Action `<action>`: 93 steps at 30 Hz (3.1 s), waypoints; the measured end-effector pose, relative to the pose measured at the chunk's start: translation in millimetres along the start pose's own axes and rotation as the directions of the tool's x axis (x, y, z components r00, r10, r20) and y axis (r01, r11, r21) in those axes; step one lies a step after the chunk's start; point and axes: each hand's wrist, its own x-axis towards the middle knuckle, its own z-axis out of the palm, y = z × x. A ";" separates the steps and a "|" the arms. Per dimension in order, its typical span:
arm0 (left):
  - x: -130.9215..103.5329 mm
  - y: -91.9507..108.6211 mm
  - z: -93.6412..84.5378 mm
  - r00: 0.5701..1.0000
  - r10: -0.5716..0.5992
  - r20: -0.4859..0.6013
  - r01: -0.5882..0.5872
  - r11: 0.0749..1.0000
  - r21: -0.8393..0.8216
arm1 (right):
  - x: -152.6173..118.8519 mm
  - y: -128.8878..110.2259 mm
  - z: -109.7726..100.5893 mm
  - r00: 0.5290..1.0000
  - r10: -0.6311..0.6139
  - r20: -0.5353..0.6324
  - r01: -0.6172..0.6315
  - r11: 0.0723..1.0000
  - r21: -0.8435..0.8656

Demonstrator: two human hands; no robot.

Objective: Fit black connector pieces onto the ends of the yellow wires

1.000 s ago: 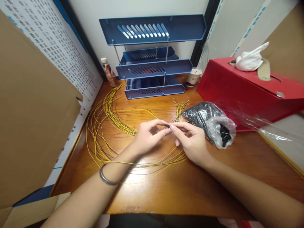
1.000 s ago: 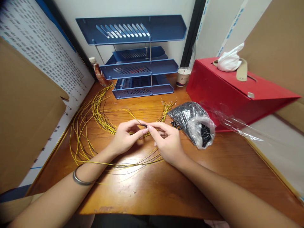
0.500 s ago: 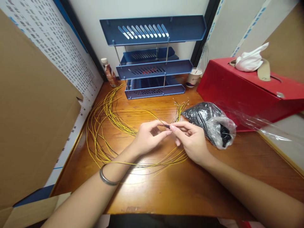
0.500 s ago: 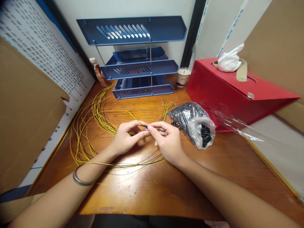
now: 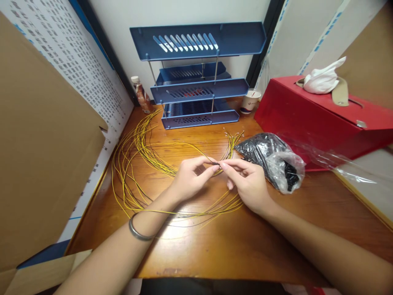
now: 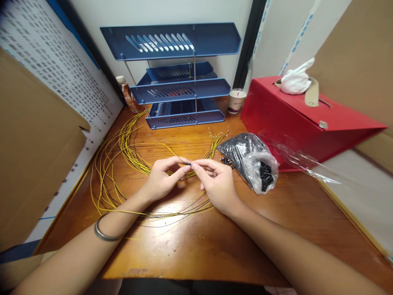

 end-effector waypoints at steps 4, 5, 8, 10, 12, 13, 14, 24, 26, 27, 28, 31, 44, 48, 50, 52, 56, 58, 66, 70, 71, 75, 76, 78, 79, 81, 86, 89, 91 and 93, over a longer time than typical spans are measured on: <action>0.0 1.1 -0.6 1.000 -0.012 -0.002 0.012 1.000 -0.011 | -0.7 -1.7 -0.7 1.000 -0.022 0.015 0.022 0.999 -0.028; 0.0 1.2 -0.8 1.000 -0.016 -0.002 0.016 1.000 -0.017 | -1.1 -2.1 -0.8 0.999 -0.030 0.021 0.031 0.999 -0.036; 0.2 1.4 -0.9 0.999 -0.033 -0.003 0.033 0.999 -0.023 | -2.7 -0.8 -1.2 0.997 -0.061 0.040 0.064 0.996 -0.068; 0.4 1.7 -0.8 0.999 -0.042 -0.007 0.042 0.999 -0.021 | -4.2 1.8 -1.3 0.995 -0.083 0.053 0.088 0.991 -0.099; 0.6 2.2 -0.6 0.999 -0.043 -0.012 0.043 0.999 -0.016 | -5.6 4.9 -1.0 0.994 -0.093 0.065 0.102 0.984 -0.149; 0.7 2.5 -0.6 0.999 -0.042 -0.017 0.042 0.999 -0.012 | -6.2 6.2 -0.6 0.993 -0.097 0.069 0.108 0.978 -0.181; 0.7 2.7 -0.5 0.999 -0.040 -0.024 0.040 0.999 -0.008 | -6.6 7.3 -0.3 0.992 -0.101 0.072 0.114 0.970 -0.213; 1.9 -7.3 1.4 0.981 -0.129 -0.142 0.111 0.985 -0.131 | -11.4 8.5 1.0 0.962 -0.256 0.093 0.271 0.860 -0.432; 2.0 -9.5 1.8 0.977 -0.146 -0.152 0.127 0.984 -0.125 | -18.5 6.7 3.3 0.906 -0.328 0.269 0.422 0.760 -0.495; 2.0 -10.3 2.0 0.978 -0.149 -0.148 0.131 0.984 -0.124 | -22.5 6.1 5.2 0.861 -0.326 0.390 0.496 0.708 -0.503; 2.0 -10.8 2.2 0.978 -0.150 -0.142 0.133 0.983 -0.125 | -26.5 5.8 7.4 0.820 -0.298 0.488 0.546 0.662 -0.513; 2.2 -11.4 2.4 0.981 -0.149 -0.126 0.133 0.983 -0.127 | -34.5 7.1 13.6 0.744 -0.189 0.641 0.607 0.594 -0.528; 2.8 -11.1 2.3 0.985 -0.137 -0.104 0.128 0.987 -0.093 | -30.3 1.5 8.5 0.643 -0.262 0.720 0.572 0.789 -0.224; 3.4 -10.2 1.7 0.984 -0.143 -0.104 0.134 0.987 -0.090 | -18.8 -7.3 6.9 0.899 0.016 0.437 -0.008 1.000 -0.021; 3.6 -9.9 1.5 0.983 -0.147 -0.110 0.138 0.987 -0.087 | -10.5 -8.7 4.6 0.932 0.150 0.331 -0.221 0.956 0.191; 3.7 -9.9 1.4 0.982 -0.149 -0.113 0.140 0.986 -0.088 | -2.2 -8.0 1.6 0.941 0.229 0.250 -0.307 0.890 0.337; 3.3 -8.3 1.0 0.984 -0.142 -0.112 0.133 0.988 -0.083 | 11.4 -5.1 -7.3 0.956 0.251 0.148 -0.291 0.852 0.435; 2.9 -5.2 0.7 0.987 -0.131 -0.089 0.125 0.989 -0.074 | 15.7 -4.4 -12.9 0.974 0.200 0.104 -0.226 0.876 0.427; 3.2 3.9 -1.9 0.991 -0.129 0.044 0.134 0.979 -0.155 | 2.0 -11.1 -23.0 0.920 -0.210 0.332 0.236 0.971 -0.039; 5.3 1.3 -4.3 0.968 -0.205 0.143 0.241 0.919 -0.312 | -3.8 -8.4 -18.0 0.806 -0.480 0.346 0.581 0.752 -0.312; 5.7 0.9 -4.9 0.959 -0.221 0.177 0.270 0.904 -0.332 | -4.2 -6.4 -16.2 0.785 -0.517 0.342 0.616 0.711 -0.339; 6.4 0.2 -7.1 0.939 -0.210 0.273 0.299 0.891 -0.342 | -5.3 1.0 -11.1 0.737 -0.604 0.303 0.675 0.628 -0.388; 6.4 0.0 -7.7 0.940 -0.205 0.273 0.294 0.892 -0.343 | -5.7 2.0 -10.6 0.723 -0.626 0.292 0.688 0.611 -0.391; 6.5 -0.5 -8.6 0.946 -0.206 0.250 0.287 0.891 -0.353 | -6.6 2.7 -9.9 0.695 -0.661 0.282 0.712 0.580 -0.395; 6.3 -0.7 -8.9 0.948 -0.209 0.240 0.286 0.888 -0.359 | -7.0 2.8 -9.7 0.687 -0.671 0.278 0.718 0.569 -0.400; 5.6 -0.8 -9.0 0.949 -0.210 0.236 0.287 0.886 -0.365 | -7.2 3.3 -9.2 0.688 -0.681 0.252 0.711 0.560 -0.426; 1.4 3.6 -5.4 0.982 -0.127 0.142 0.157 0.963 -0.221 | -6.0 8.7 -7.6 0.794 -0.602 0.084 0.572 0.694 -0.437; 0.4 4.6 -3.2 1.000 -0.013 -0.015 0.013 1.000 -0.009 | -4.5 12.5 -7.3 0.868 -0.497 -0.023 0.451 0.805 -0.386; 1.4 2.3 -4.3 0.987 0.077 -0.139 -0.054 0.986 0.160 | -3.2 13.5 -7.6 0.897 -0.436 -0.069 0.388 0.852 -0.352; 3.3 -1.1 -8.1 0.959 0.155 -0.236 -0.066 0.936 0.347 | -1.9 13.1 -8.1 0.912 -0.399 -0.092 0.353 0.880 -0.319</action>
